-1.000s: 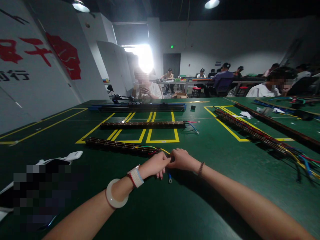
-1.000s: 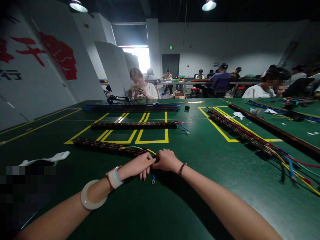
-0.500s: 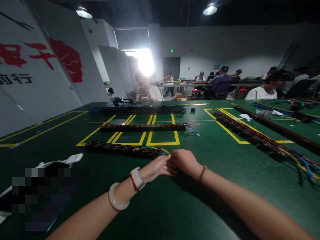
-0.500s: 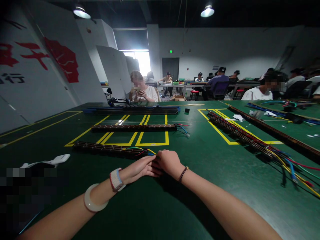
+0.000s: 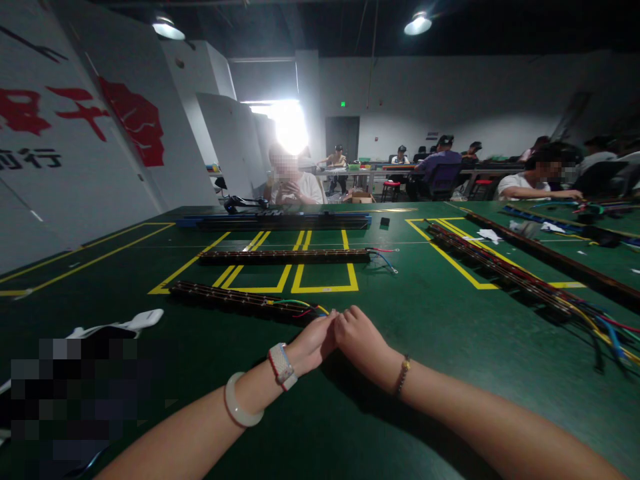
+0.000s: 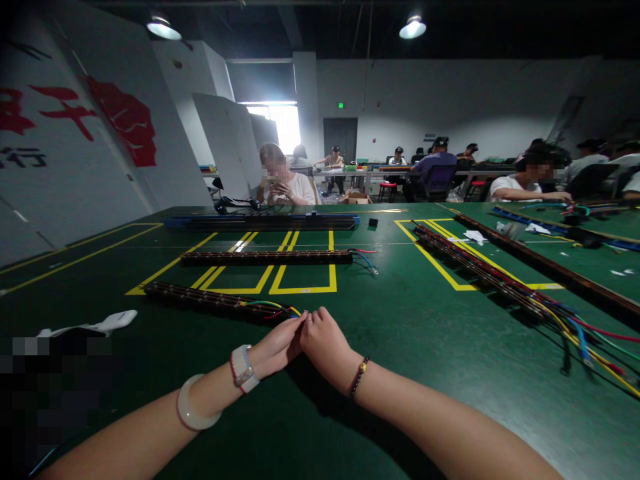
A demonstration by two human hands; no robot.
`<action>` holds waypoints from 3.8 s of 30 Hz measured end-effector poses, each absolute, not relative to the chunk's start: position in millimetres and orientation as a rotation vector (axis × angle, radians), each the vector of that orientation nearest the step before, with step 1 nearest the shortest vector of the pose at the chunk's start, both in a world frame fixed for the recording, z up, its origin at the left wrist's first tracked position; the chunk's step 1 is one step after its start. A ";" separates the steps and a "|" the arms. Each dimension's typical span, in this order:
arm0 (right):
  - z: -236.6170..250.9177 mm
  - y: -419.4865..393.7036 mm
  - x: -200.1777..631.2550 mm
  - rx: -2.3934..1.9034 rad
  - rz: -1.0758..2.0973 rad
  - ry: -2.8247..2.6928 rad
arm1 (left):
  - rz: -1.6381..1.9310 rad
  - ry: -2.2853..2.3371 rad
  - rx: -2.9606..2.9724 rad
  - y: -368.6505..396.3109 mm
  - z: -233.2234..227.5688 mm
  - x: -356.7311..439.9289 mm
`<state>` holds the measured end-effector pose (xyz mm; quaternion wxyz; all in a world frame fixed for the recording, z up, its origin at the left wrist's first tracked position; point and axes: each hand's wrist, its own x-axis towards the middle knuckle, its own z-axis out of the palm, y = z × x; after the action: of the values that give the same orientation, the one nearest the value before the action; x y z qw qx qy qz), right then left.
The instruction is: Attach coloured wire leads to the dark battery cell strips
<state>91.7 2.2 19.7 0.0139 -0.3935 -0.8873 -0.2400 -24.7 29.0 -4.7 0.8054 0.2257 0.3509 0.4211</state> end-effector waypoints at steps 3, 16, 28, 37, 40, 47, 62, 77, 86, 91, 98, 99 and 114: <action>31.5 -1.0 94.0 -1.295 -0.602 -2.757 | 0.903 0.738 0.500 29.0 -4.2 -25.6; 46.3 27.0 115.4 -1.149 0.151 -2.400 | 0.829 0.697 0.632 29.3 -4.6 -25.0; 37.3 74.2 68.5 -0.973 0.475 -2.430 | 0.794 0.672 0.682 29.4 -2.6 -26.9; 38.6 56.9 108.3 -0.892 0.448 -2.320 | 0.795 0.572 0.564 29.3 -1.0 -29.9; 30.3 47.2 123.8 -0.897 0.437 -2.386 | 0.823 0.532 0.465 31.0 -3.9 -31.5; 39.5 30.7 138.6 -1.008 0.851 -2.301 | 0.814 0.480 0.457 29.6 -0.2 -33.4; 56.9 34.2 154.8 -1.598 0.917 -2.448 | 0.847 0.636 0.675 23.3 2.8 -26.3; 11.8 83.2 147.3 -1.764 -0.181 -2.325 | 0.685 0.755 0.725 27.6 1.6 -34.0; 3.8 74.6 155.1 -1.522 -0.489 -2.393 | 0.709 0.693 0.658 26.7 4.0 -32.8; 6.5 59.5 166.4 -0.956 -0.545 -2.590 | 0.709 0.557 0.572 29.4 -1.3 -33.0; 8.3 55.2 162.1 -0.499 -0.585 -2.694 | 0.738 0.483 0.544 33.2 -7.0 -30.1; 8.5 55.2 161.0 -0.474 -0.592 -2.684 | 0.729 0.475 0.544 33.4 -7.0 -29.6; 3.6 71.8 114.6 -0.818 0.123 -2.098 | 0.750 0.497 0.726 32.2 -11.4 -26.1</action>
<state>114.6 71.8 3.6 0.4287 -0.3277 -0.8405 0.0494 -26.1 32.2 -11.4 0.8375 0.3430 0.2349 0.3546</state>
